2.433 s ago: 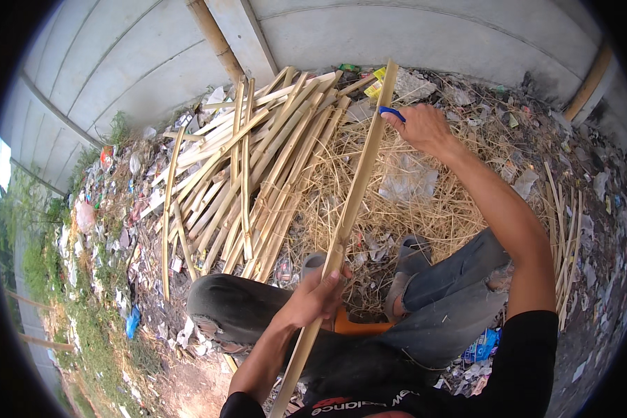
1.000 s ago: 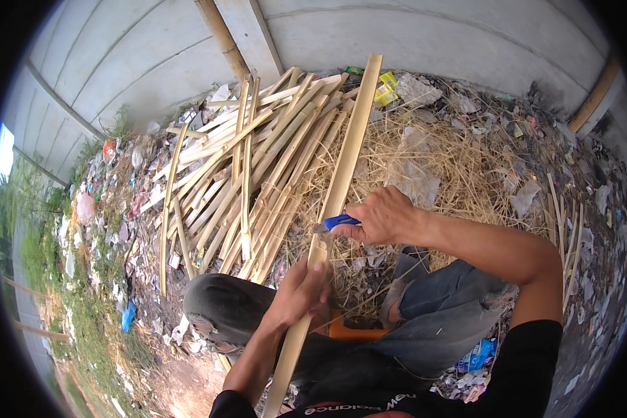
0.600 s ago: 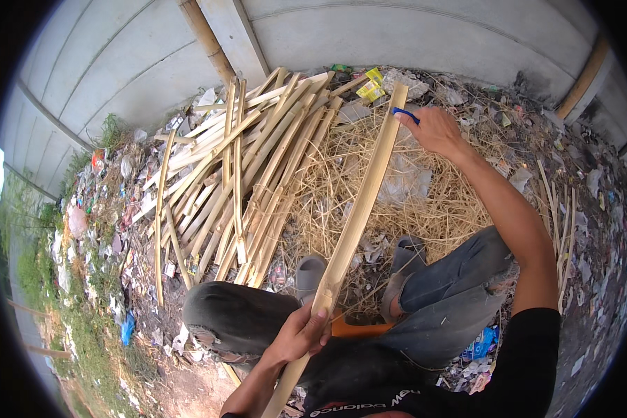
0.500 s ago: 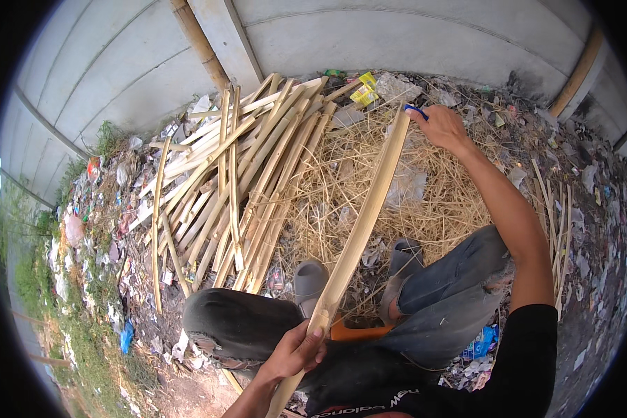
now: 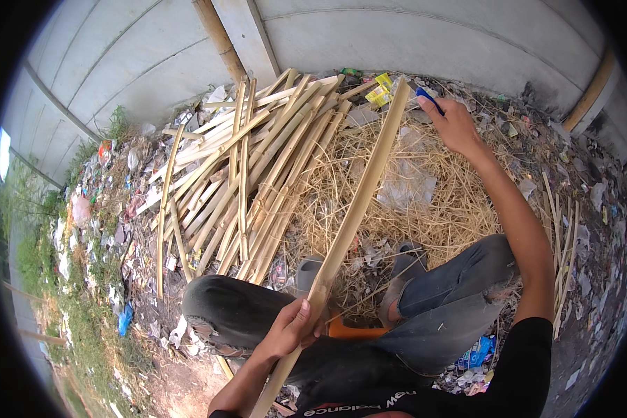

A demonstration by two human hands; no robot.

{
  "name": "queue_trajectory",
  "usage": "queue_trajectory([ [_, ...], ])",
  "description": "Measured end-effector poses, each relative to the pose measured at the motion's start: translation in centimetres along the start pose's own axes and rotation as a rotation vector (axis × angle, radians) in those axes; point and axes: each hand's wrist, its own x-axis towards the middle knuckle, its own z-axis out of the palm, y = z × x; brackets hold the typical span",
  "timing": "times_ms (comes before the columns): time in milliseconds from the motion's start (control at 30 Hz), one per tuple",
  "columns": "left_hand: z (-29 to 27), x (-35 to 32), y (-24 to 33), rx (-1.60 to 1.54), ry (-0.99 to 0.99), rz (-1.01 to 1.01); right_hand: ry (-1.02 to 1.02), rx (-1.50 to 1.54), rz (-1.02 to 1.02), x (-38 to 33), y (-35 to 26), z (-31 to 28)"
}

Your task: The person sits on the ground and uses a utility knife to split long bamboo strips into thinner slats. They hold the bamboo with one hand and carefully shave along its length with the other, discarding the resulting thin strips onto a pile of straw and debris.

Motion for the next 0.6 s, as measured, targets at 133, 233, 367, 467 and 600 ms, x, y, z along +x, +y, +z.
queue_trajectory([
  [133,0.2,2.3,1.3,0.030,0.000,0.034,-0.239,0.096,-0.132,-3.5,-7.7,0.8],
  [233,0.8,3.3,2.6,0.001,0.017,0.038,-0.424,0.084,-0.190,-5.7,-9.6,1.7],
  [367,0.8,4.4,3.5,-0.028,0.053,0.033,-0.528,0.119,-0.273,-8.2,-10.9,3.5],
  [467,1.3,5.5,4.0,0.001,0.102,0.023,-0.625,0.172,-0.301,-10.6,-11.3,4.6],
  [600,1.8,5.8,3.6,0.163,0.200,0.121,-0.709,0.153,-0.356,-12.0,-13.7,5.0],
])
